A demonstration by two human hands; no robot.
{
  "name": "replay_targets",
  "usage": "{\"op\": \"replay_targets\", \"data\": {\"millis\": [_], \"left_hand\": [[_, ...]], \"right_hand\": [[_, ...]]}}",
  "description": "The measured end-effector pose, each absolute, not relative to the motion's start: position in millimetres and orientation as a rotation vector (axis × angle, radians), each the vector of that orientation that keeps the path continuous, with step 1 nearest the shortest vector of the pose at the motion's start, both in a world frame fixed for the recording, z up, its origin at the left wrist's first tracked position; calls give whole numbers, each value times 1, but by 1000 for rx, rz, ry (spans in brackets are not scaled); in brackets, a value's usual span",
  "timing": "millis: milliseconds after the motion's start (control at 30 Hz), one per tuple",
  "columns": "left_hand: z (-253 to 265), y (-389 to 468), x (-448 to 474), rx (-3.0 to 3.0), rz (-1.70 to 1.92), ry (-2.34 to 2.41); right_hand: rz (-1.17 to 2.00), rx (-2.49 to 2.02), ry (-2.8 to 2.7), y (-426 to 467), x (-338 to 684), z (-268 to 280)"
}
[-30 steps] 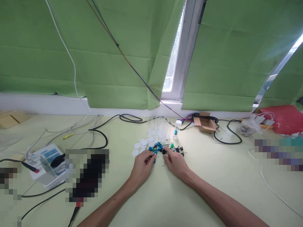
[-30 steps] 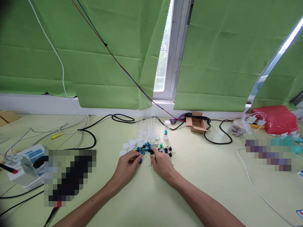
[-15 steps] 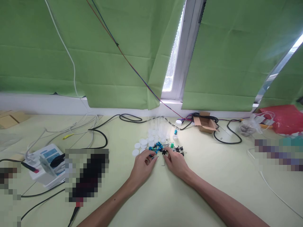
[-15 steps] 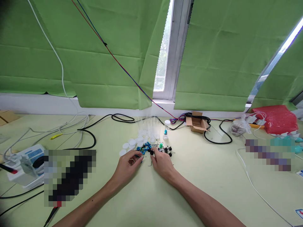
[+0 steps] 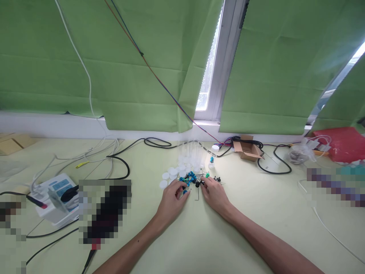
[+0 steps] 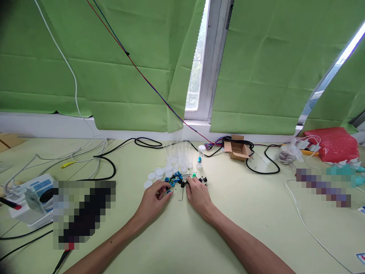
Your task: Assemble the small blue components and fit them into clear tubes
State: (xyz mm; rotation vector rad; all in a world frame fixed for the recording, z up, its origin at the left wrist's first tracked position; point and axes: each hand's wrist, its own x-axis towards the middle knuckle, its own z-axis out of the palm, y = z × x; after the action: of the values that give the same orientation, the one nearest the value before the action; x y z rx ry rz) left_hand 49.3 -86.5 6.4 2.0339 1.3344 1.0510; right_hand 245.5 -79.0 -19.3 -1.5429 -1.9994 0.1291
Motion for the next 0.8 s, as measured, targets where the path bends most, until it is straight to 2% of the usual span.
{"op": "replay_targets", "data": {"millis": [800], "left_hand": [[7,-88,50,2021,1040,1321]], "right_hand": [[133,-1676,-2058,-85,241,-8]]}}
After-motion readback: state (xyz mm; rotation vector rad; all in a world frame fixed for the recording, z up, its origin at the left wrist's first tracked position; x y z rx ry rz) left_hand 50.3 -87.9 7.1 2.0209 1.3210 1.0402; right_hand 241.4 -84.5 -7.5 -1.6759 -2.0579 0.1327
